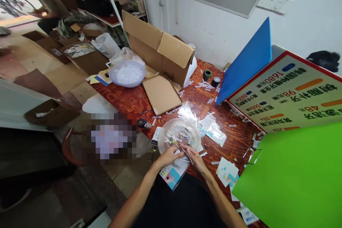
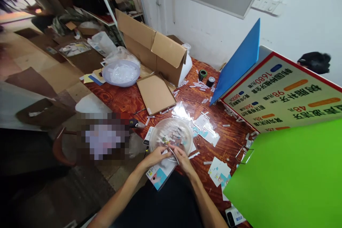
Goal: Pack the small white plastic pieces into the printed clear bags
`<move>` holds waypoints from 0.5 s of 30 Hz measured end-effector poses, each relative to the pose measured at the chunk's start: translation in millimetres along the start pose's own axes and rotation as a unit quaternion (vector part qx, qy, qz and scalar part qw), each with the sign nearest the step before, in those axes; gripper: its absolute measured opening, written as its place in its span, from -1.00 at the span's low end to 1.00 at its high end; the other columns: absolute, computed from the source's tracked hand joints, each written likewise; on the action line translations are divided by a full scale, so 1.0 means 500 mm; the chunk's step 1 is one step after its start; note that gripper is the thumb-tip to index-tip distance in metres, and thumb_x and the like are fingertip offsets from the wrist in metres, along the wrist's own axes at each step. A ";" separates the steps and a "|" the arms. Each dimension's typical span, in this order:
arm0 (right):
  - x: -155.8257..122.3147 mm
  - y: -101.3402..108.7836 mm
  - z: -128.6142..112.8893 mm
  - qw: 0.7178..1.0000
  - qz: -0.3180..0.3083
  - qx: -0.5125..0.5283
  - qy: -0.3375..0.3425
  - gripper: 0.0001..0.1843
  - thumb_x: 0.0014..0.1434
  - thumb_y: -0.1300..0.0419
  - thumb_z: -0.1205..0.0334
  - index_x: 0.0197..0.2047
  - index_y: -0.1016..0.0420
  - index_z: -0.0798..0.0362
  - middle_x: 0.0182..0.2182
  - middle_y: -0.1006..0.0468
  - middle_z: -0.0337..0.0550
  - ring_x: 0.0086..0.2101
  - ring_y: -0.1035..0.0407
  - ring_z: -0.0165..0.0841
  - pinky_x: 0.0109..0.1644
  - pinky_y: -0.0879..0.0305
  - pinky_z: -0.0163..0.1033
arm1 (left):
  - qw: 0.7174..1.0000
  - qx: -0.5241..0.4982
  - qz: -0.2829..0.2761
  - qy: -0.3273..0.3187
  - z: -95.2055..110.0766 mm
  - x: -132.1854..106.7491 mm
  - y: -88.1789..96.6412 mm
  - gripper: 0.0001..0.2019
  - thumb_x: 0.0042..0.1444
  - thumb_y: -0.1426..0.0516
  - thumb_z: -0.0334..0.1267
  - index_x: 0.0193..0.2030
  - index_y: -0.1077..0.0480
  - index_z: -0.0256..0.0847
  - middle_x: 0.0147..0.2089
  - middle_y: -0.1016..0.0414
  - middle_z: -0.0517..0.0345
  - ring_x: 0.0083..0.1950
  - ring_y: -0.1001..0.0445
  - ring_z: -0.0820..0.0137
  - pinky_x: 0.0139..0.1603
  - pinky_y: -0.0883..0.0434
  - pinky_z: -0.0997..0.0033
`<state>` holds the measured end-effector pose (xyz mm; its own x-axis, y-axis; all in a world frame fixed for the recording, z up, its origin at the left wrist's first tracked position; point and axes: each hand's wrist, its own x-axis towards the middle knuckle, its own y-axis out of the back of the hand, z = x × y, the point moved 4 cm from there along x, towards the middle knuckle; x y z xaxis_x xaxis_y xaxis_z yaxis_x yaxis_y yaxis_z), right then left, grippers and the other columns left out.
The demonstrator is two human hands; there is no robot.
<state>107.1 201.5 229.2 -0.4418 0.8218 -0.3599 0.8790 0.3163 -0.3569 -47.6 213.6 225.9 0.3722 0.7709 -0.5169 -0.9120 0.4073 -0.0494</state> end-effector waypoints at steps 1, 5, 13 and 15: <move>0.004 -0.007 0.009 0.999 -0.027 0.009 -0.025 -0.38 0.30 -0.02 -0.33 0.11 -0.57 -0.08 0.20 -0.48 -0.05 0.27 -0.23 -0.14 0.40 -0.01 0.03 | 1.000 -0.020 0.012 0.003 -0.011 -0.006 0.007 -0.52 0.02 -0.28 0.14 -0.17 -0.57 -0.28 -0.20 -0.58 0.06 -0.16 -0.44 0.26 -0.11 -0.34 0.37; 0.065 -0.009 0.047 0.983 -0.111 -0.120 -0.081 -0.22 0.38 0.32 -0.34 0.21 -0.49 -0.10 0.12 -0.53 0.00 0.11 -0.40 -0.18 0.24 -0.25 0.05 | 0.991 -0.109 0.076 0.031 -0.058 -0.041 0.036 -0.46 -0.02 -0.29 0.23 -0.26 -0.55 -0.31 -0.29 -0.56 0.06 -0.27 -0.44 0.31 -0.24 -0.33 0.40; 0.311 0.077 0.161 0.882 0.021 -0.463 -0.080 -0.69 0.28 -0.08 0.30 0.03 -0.49 0.22 0.06 -0.48 0.30 0.19 -0.18 0.00 0.34 0.06 0.10 | 0.930 -0.278 0.235 0.052 -0.117 -0.110 0.099 -0.31 -0.08 -0.25 0.38 -0.13 -0.45 -0.27 -0.27 -0.55 0.07 -0.29 -0.50 0.34 -0.21 -0.42 0.36; 0.322 0.090 0.186 0.873 0.029 -0.479 -0.084 -0.72 0.19 -0.10 0.41 -0.04 -0.50 0.19 0.02 -0.49 0.28 0.19 -0.15 0.00 0.35 0.13 0.07 | 0.922 -0.292 0.250 0.053 -0.121 -0.122 0.110 -0.31 -0.19 -0.37 0.28 -0.12 -0.44 -0.27 -0.26 -0.56 0.08 -0.30 -0.51 0.32 -0.20 -0.45 0.33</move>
<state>58.8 303.8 74.9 -0.3405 0.7946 -0.5026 0.6117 0.5931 0.5234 -130.7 159.3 203.2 -0.1098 0.7261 -0.6787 -0.9137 -0.3425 -0.2186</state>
